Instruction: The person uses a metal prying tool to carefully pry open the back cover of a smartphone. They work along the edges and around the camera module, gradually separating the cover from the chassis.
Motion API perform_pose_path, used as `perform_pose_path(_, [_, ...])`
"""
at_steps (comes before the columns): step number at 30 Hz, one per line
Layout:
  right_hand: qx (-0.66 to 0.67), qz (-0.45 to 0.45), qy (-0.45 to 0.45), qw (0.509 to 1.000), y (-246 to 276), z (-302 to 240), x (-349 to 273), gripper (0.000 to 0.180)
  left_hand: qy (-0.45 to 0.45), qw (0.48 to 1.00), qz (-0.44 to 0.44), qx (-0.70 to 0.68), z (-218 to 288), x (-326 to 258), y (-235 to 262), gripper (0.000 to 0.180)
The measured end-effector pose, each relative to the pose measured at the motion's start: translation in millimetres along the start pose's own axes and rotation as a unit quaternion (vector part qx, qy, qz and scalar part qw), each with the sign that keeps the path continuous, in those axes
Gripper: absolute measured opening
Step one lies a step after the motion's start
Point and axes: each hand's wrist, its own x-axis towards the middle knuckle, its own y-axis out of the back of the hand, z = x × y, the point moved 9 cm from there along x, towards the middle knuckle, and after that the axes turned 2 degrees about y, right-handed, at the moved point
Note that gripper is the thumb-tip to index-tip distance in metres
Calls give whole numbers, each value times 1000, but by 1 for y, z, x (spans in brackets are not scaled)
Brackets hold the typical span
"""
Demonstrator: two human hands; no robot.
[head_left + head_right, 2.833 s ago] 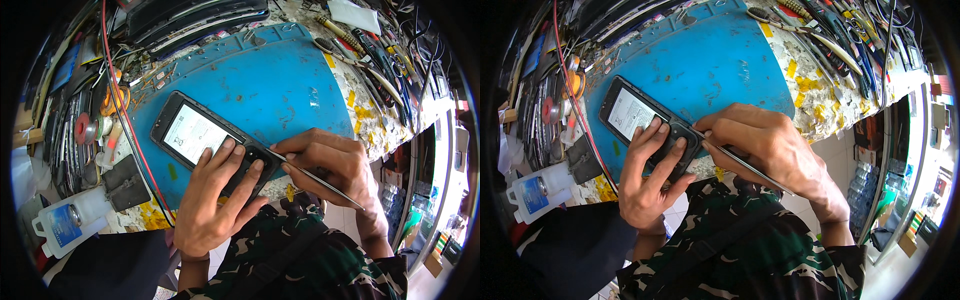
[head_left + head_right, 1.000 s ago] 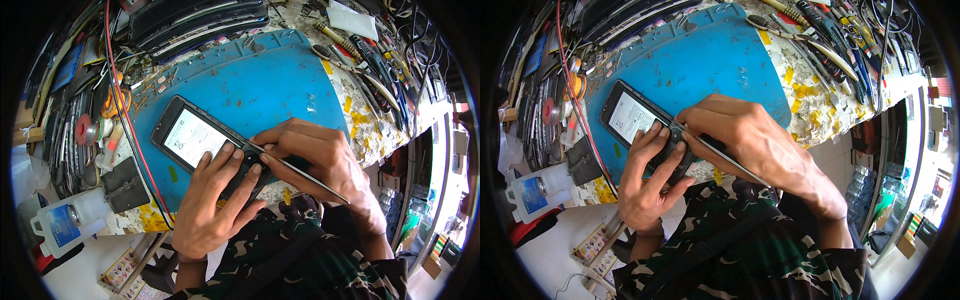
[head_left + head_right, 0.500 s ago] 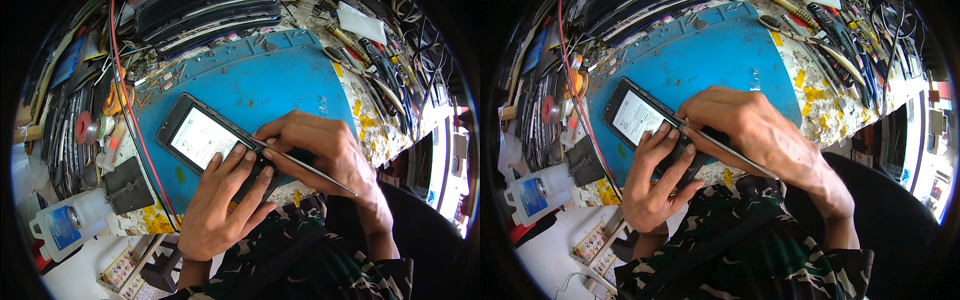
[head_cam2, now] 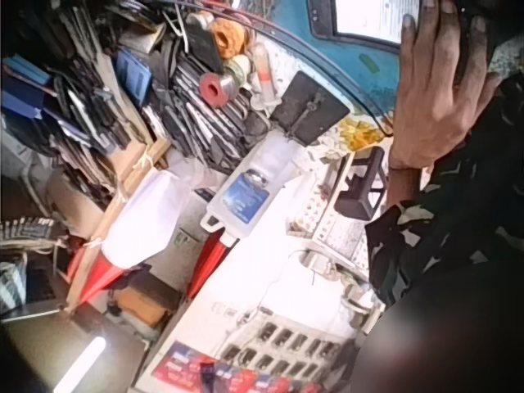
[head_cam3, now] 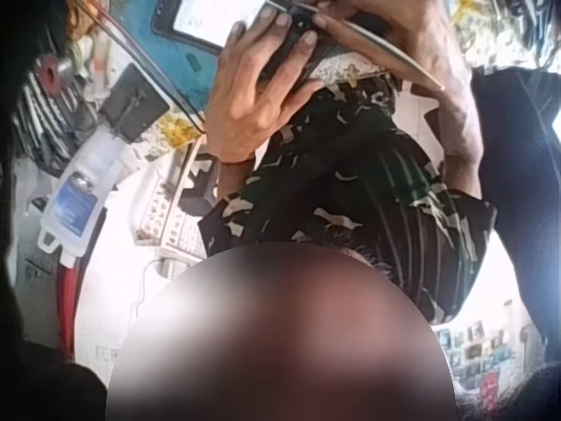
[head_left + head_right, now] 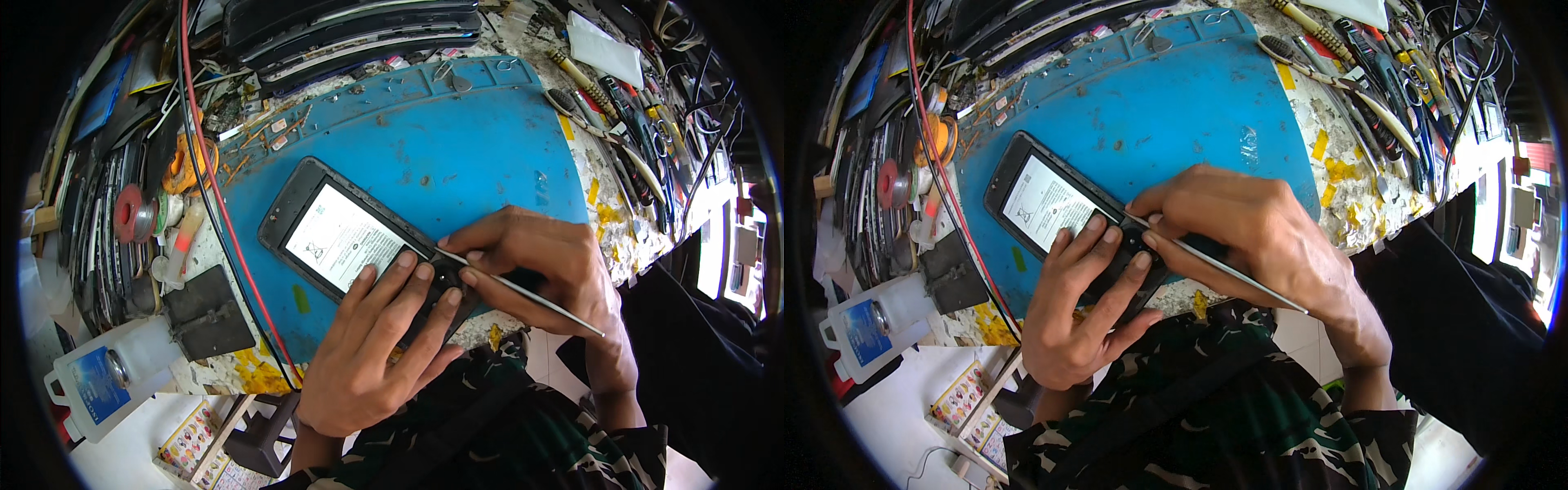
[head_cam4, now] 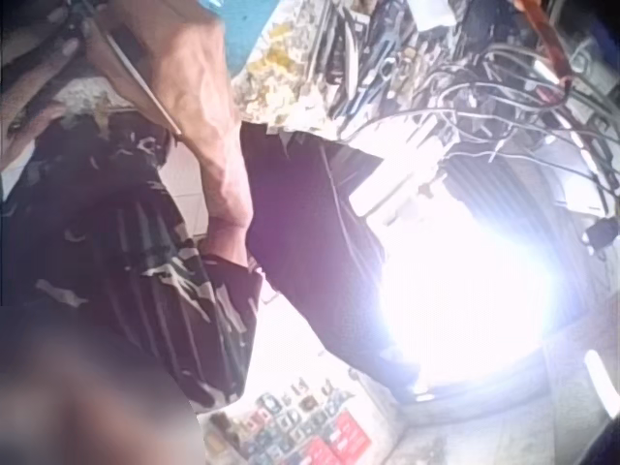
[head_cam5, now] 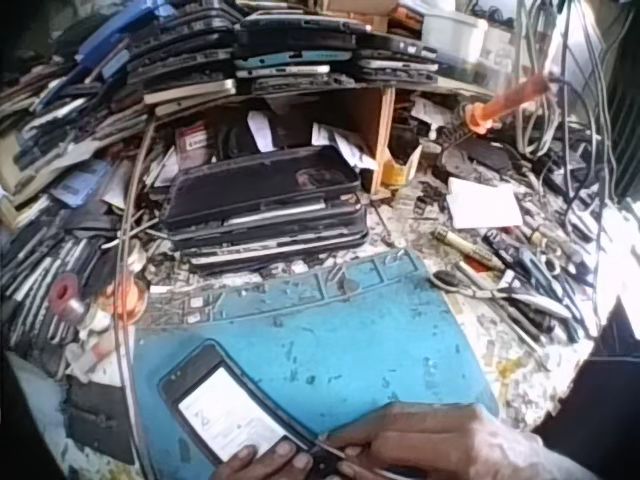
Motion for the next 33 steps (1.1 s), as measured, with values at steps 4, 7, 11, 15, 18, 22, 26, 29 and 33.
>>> perform_pose_path(4, [-6, 0, 4, 1000, -1, -1, 1, 10, -1, 1000, 2, 6, 0, 0, 0, 54])
perform_pose_path(7, [-14, 16, -2, 1000, 1, -2, 0, 14, 4, 1000, 3, -2, 0, 0, 0, 53])
perform_pose_path(11, [-28, 25, -9, 999, 2, -3, 0, 17, 11, 1000, 6, -6, 0, 0, 1, 53])
perform_pose_path(15, [-38, 23, 5, 999, 1, -6, 1, 17, 11, 1000, 3, -5, 0, 0, -1, 53])
perform_pose_path(18, [-38, 24, 1, 999, 0, -7, 0, 18, 15, 1000, 6, -2, 0, -1, 0, 54])
perform_pose_path(22, [-38, 26, -9, 999, 1, -7, 0, 18, 8, 1000, 7, 3, 1, 0, 1, 55])
perform_pose_path(26, [-19, 5, -47, 999, -2, 1, 0, 18, 9, 1000, 1, 3, 1, 1, 1, 54])
perform_pose_path(29, [-33, 22, 10, 999, 2, -9, 1, 18, 8, 1000, 4, -3, 1, 3, 2, 54])
perform_pose_path(33, [-33, 11, -28, 999, -2, -4, 0, 17, 13, 1000, 15, -1, 1, 4, 3, 56])
